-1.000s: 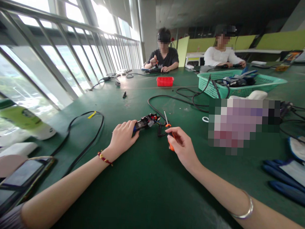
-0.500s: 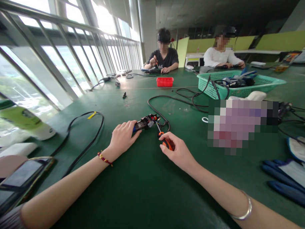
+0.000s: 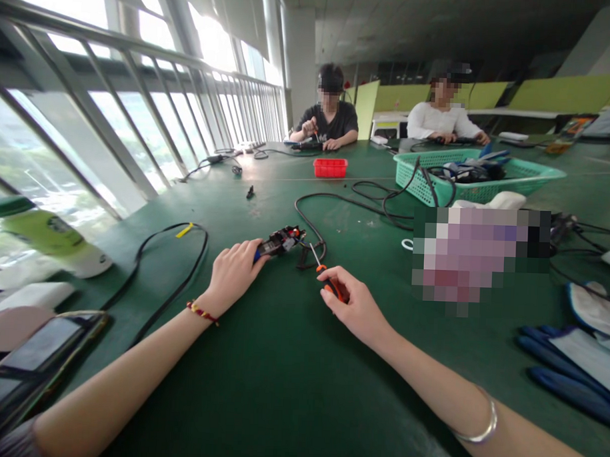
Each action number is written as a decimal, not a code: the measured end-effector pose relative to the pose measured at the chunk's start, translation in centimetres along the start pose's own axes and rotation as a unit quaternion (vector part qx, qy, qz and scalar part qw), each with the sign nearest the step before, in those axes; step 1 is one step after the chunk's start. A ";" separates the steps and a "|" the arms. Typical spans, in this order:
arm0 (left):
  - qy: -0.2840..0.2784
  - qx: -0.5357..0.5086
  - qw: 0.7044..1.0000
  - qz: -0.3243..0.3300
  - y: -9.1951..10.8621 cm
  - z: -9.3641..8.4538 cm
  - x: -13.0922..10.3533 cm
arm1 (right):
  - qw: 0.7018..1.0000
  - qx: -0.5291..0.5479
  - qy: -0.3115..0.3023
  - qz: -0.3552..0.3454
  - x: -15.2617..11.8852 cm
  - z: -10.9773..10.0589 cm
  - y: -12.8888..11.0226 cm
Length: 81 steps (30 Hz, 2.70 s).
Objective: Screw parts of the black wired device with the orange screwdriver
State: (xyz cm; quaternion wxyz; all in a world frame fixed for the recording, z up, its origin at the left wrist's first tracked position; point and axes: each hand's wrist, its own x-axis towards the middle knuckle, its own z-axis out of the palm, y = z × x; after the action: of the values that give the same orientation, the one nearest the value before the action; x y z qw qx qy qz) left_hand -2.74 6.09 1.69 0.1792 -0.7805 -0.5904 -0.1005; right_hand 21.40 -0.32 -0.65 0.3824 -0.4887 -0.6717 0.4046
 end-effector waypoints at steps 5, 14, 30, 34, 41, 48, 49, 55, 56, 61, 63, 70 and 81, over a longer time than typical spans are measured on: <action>-0.068 0.001 0.990 -0.123 -4.2 -0.7 0.2 | 1.000 -0.017 0.001 -0.009 -0.1 0.0 -0.1; -0.148 0.036 0.938 -0.310 -10.4 -2.9 -1.5 | 1.000 -0.023 -0.010 -0.003 -0.1 0.1 -0.2; -0.246 -0.001 0.895 -0.373 -13.3 -6.4 -1.0 | 0.994 -0.107 -0.028 -0.022 -0.2 0.1 -0.8; -0.268 0.006 0.901 -0.340 -12.6 -6.8 -0.9 | 0.993 -0.115 -0.028 -0.020 -0.2 0.1 -1.1; -0.253 0.039 0.921 -0.295 -11.3 -6.3 -0.9 | 0.991 -0.131 -0.029 -0.023 -0.3 0.1 -1.3; -0.254 0.042 0.927 -0.274 -9.2 -7.4 -0.9 | 0.990 -0.139 -0.031 -0.020 -0.3 0.0 -1.3; -0.255 0.037 0.928 -0.270 -9.0 -7.5 -0.9 | 0.989 -0.141 -0.031 -0.022 -0.3 0.0 -1.3; -0.261 0.027 0.927 -0.269 -8.7 -7.6 -0.9 | 0.988 -0.151 -0.028 -0.034 -0.4 0.0 -1.5; -0.262 0.028 0.926 -0.269 -8.7 -7.6 -0.8 | 0.987 -0.152 -0.027 -0.035 -0.4 0.0 -1.5; -0.279 0.034 0.922 -0.268 -8.9 -7.8 -0.7 | 0.986 -0.161 -0.035 -0.032 -0.3 -0.1 -1.7; -0.284 0.040 0.920 -0.266 -8.9 -7.9 -0.8 | 0.986 -0.163 -0.035 -0.029 -0.3 -0.1 -1.8; -0.234 0.079 0.937 -0.249 -8.3 -8.4 -1.0 | 0.985 -0.163 -0.034 -0.035 -0.3 -0.1 -1.6; -0.227 0.064 0.933 -0.271 -10.1 -8.1 -0.7 | 0.984 -0.172 -0.030 -0.042 -0.4 -0.1 -1.8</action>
State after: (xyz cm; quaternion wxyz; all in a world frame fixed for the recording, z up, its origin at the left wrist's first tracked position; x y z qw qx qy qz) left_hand -12.17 4.65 10.51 0.0559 -0.5798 -0.8095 0.0731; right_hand 20.96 -1.03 0.96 0.2887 -0.5066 -0.7623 0.2811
